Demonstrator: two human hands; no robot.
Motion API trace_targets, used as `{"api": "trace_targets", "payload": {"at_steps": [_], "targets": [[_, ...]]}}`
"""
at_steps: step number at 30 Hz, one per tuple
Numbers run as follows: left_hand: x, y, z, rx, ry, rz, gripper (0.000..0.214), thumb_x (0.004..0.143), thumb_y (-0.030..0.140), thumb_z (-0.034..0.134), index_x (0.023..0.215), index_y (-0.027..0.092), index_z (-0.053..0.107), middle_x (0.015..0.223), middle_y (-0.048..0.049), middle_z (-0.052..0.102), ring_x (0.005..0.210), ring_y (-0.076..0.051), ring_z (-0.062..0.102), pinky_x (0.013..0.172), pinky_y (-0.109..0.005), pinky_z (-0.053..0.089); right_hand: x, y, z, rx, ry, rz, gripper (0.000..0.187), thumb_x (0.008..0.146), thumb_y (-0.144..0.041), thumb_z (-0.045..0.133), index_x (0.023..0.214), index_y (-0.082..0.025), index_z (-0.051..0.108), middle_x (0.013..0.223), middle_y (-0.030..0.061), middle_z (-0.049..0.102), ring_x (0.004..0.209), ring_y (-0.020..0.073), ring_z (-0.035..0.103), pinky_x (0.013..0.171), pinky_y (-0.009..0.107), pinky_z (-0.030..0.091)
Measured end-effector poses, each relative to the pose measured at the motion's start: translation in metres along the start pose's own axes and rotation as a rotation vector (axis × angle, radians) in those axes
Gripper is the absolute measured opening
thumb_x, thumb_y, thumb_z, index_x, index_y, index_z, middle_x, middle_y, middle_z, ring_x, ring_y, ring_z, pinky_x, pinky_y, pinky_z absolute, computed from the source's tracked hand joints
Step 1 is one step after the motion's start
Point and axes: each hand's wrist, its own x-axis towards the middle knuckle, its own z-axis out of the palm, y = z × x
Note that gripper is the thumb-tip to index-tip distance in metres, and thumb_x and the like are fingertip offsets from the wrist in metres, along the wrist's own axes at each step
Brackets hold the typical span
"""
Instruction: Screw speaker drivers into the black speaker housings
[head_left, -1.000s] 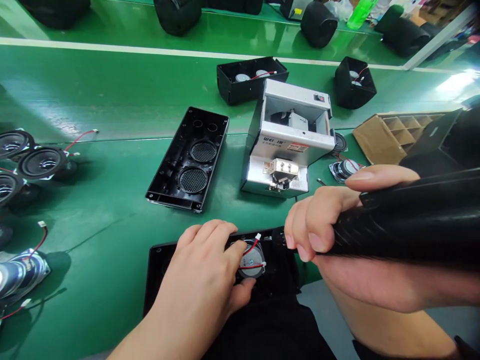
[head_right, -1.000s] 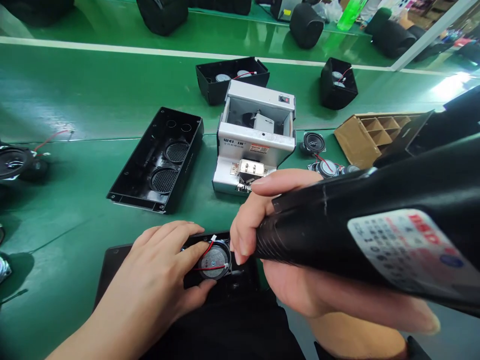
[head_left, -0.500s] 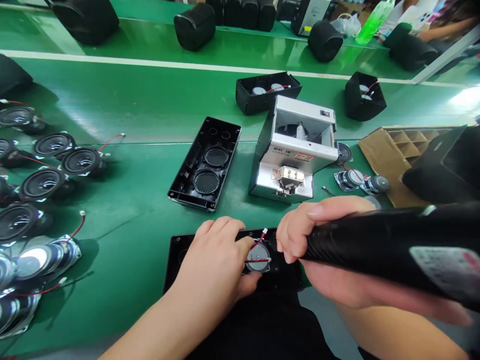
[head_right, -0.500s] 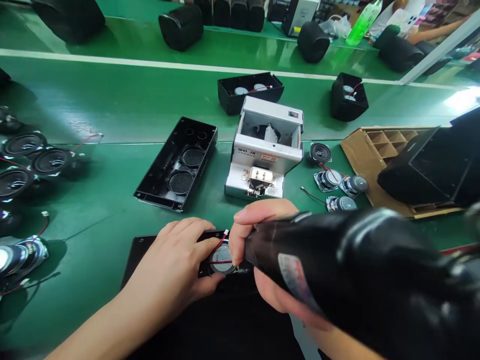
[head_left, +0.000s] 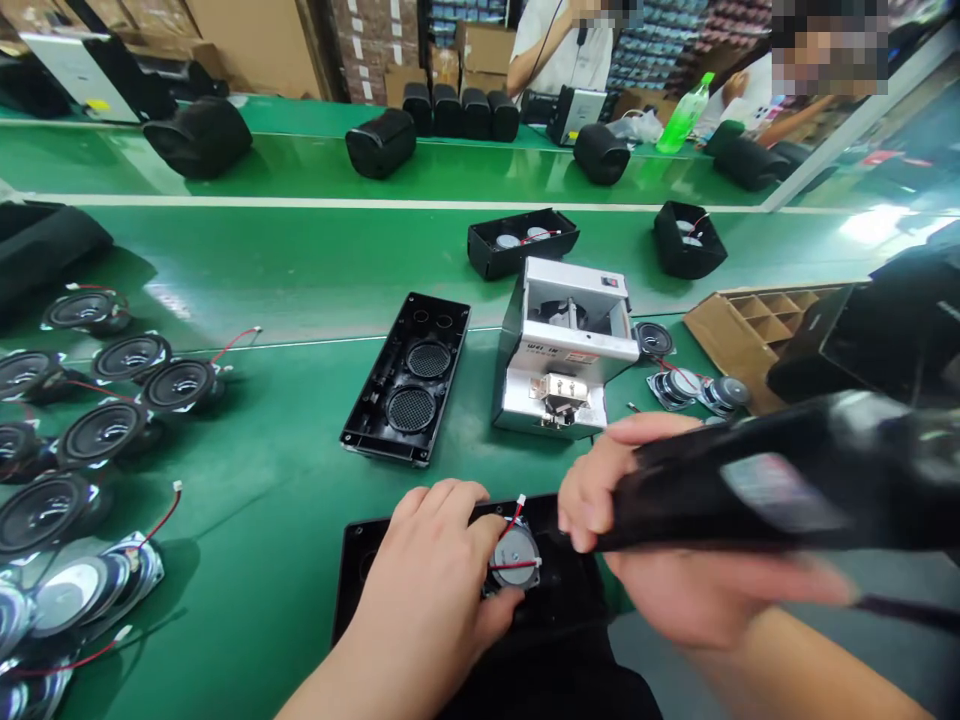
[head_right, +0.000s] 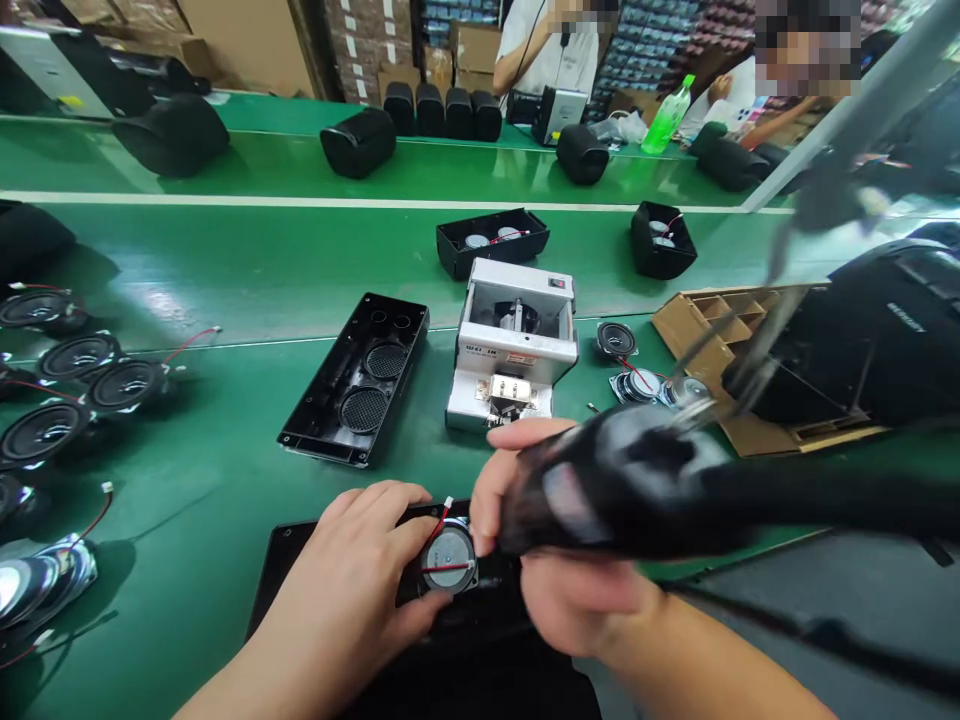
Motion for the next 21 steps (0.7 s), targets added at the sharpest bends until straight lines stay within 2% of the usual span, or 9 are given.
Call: {"api": "trace_targets", "payload": {"at_steps": [3,4,5,7,10,12,15,19,21], "targets": [[-0.001,-0.003,0.003,-0.012,0.017,-0.002,0.039,0.075,0.025,0.097,0.110,0.025,0.080,0.126,-0.0069,0.075,0.116,-0.034,0.071,0.099,-0.054,0.055,0.027,-0.032,-0.003,-0.037,0.101,-0.139,0.029,0.104,-0.058,0.068,0.115,-0.031,0.075,0.069,-0.0020,0.069,0.052,0.0206,0.062,0.054,0.040,0.055],[-0.002,-0.003,0.004,-0.013,0.027,-0.002,0.039,0.075,0.025,0.097,0.110,0.025,0.080,0.126,-0.0069,0.075,0.117,-0.034,0.071,0.099,-0.054,0.055,0.039,-0.040,-0.003,-0.067,0.146,-0.200,0.024,0.106,-0.054,0.065,0.110,-0.032,0.075,0.068,-0.0022,0.068,0.053,0.0208,0.063,0.055,0.041,0.057],[-0.003,-0.004,0.005,-0.013,0.040,0.000,0.040,0.074,0.025,0.097,0.110,0.025,0.080,0.126,-0.0070,0.075,0.117,-0.034,0.071,0.099,-0.055,0.055,0.051,-0.045,-0.003,-0.098,0.176,-0.261,0.028,0.107,-0.056,0.062,0.105,-0.032,0.076,0.067,-0.0016,0.068,0.053,0.0215,0.063,0.055,0.042,0.057],[-0.004,-0.005,0.006,-0.018,0.065,0.015,0.042,0.073,0.024,0.098,0.111,0.025,0.080,0.127,-0.0069,0.075,0.116,-0.035,0.072,0.098,-0.055,0.056,0.074,-0.047,0.000,-0.132,0.207,-0.365,0.053,0.101,-0.077,0.056,0.096,-0.029,0.076,0.065,0.0006,0.066,0.052,0.0229,0.063,0.049,0.042,0.054],[-0.006,-0.006,0.007,-0.039,0.096,0.034,0.044,0.072,0.024,0.098,0.112,0.024,0.080,0.128,-0.0068,0.075,0.115,-0.035,0.073,0.097,-0.055,0.056,0.095,-0.035,0.010,-0.169,0.222,-0.346,0.075,0.081,-0.100,0.055,0.087,-0.027,0.072,0.055,-0.0012,0.060,0.044,0.0208,0.056,0.039,0.038,0.042],[-0.007,-0.006,0.007,-0.053,0.104,0.035,0.042,0.073,0.026,0.098,0.111,0.024,0.080,0.128,-0.0068,0.075,0.116,-0.035,0.073,0.098,-0.054,0.057,0.100,-0.028,0.014,-0.215,0.249,-0.286,0.078,0.076,-0.103,0.055,0.089,-0.027,0.069,0.051,-0.0035,0.057,0.041,0.0193,0.052,0.037,0.037,0.037],[-0.006,-0.006,0.007,-0.061,0.100,0.028,0.040,0.074,0.028,0.097,0.110,0.024,0.080,0.127,-0.0067,0.075,0.115,-0.034,0.073,0.098,-0.054,0.057,0.100,-0.023,0.016,-0.250,0.258,-0.293,0.078,0.078,-0.103,0.051,0.090,-0.027,0.066,0.051,-0.0034,0.057,0.042,0.0194,0.052,0.037,0.037,0.038],[-0.003,-0.006,0.007,-0.062,0.105,0.032,0.040,0.074,0.028,0.097,0.110,0.024,0.080,0.127,-0.0068,0.076,0.115,-0.035,0.073,0.099,-0.055,0.057,0.101,-0.023,0.019,-0.202,0.262,-0.192,0.084,0.063,-0.110,0.056,0.084,-0.029,0.064,0.045,-0.0052,0.053,0.037,0.0200,0.052,0.036,0.037,0.037],[-0.003,-0.006,0.006,-0.058,0.110,0.036,0.040,0.074,0.028,0.097,0.110,0.024,0.080,0.127,-0.0071,0.076,0.115,-0.035,0.073,0.098,-0.055,0.057,0.102,-0.023,0.022,-0.204,0.276,-0.157,0.083,0.061,-0.109,0.059,0.082,-0.029,0.064,0.044,-0.0051,0.055,0.034,0.0195,0.051,0.035,0.037,0.038]]}}
